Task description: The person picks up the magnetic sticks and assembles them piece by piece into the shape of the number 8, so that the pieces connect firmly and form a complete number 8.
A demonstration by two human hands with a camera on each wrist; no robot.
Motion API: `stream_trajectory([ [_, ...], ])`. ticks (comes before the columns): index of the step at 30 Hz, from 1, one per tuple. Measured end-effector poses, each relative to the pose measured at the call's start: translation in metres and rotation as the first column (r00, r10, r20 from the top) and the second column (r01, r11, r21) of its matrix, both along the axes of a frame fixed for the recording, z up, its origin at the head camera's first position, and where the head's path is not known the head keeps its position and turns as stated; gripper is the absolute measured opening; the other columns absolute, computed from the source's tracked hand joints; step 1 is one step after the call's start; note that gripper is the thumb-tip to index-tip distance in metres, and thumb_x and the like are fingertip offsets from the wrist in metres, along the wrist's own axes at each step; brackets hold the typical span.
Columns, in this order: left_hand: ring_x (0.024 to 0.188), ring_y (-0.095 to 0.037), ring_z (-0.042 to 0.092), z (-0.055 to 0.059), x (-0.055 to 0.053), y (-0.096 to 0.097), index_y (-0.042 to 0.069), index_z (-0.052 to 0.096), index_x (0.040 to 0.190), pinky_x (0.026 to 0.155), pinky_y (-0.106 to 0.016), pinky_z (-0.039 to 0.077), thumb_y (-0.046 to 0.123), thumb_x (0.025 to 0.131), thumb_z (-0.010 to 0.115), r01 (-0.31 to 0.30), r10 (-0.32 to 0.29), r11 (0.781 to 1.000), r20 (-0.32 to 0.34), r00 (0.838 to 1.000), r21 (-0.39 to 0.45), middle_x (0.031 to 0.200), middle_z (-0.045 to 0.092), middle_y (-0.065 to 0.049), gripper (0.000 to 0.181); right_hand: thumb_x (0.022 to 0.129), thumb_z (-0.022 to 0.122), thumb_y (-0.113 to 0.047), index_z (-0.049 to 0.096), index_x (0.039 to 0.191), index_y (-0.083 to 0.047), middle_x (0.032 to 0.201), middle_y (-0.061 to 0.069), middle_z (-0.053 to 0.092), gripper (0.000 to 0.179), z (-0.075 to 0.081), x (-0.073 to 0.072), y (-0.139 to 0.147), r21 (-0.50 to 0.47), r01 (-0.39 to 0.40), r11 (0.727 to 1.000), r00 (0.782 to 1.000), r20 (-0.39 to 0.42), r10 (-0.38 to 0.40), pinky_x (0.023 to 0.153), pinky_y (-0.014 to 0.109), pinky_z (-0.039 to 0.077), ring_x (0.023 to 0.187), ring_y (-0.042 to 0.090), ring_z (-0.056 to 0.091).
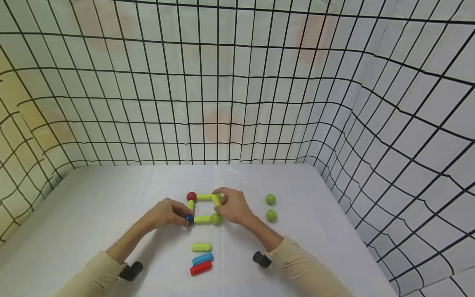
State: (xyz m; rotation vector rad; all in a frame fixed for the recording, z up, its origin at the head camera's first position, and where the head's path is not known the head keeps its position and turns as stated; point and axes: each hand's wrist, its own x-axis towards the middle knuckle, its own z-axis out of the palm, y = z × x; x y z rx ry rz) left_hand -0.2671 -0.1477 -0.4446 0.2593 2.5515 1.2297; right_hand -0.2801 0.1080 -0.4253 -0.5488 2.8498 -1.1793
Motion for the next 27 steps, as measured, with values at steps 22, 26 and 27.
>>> stream_trajectory([
  [22, 0.083, -0.015, 0.06, -0.002, -0.001, -0.001, 0.019, 0.082, 0.101, 0.072, -0.026, 0.05, 0.019, 0.079, 0.085, 0.008, -0.008, 1.0, -0.012, 1.0, 0.008, 0.094, 0.076, 0.002, 0.022, 0.08, 0.081, -0.011, 0.069, 0.116, -0.013, 0.083, 0.004, 0.074, 0.038, -0.015, -0.004, -0.007, -0.126, 0.102, 0.987, 0.995, 0.007, -0.102, 0.065, 0.026, 0.053, 0.072, 0.01, 0.067],
  [26, 0.083, -0.015, 0.059, -0.001, 0.0, -0.001, 0.019, 0.082, 0.101, 0.072, -0.027, 0.049, 0.019, 0.079, 0.085, 0.013, -0.013, 1.0, -0.015, 1.0, 0.009, 0.094, 0.076, 0.002, 0.022, 0.081, 0.081, -0.011, 0.069, 0.116, -0.013, 0.083, 0.005, 0.075, 0.038, -0.018, -0.005, -0.008, -0.117, 0.097, 0.988, 0.995, 0.015, -0.096, 0.065, 0.026, 0.052, 0.071, 0.01, 0.067],
  [27, 0.083, -0.015, 0.059, -0.001, 0.0, -0.001, 0.019, 0.081, 0.102, 0.072, -0.027, 0.05, 0.019, 0.079, 0.085, 0.015, -0.015, 1.0, -0.017, 1.0, 0.009, 0.095, 0.076, 0.001, 0.023, 0.081, 0.081, -0.012, 0.068, 0.116, -0.013, 0.083, 0.005, 0.075, 0.038, -0.018, -0.005, -0.008, -0.112, 0.098, 0.989, 0.995, 0.018, -0.096, 0.065, 0.026, 0.052, 0.07, 0.01, 0.067],
])
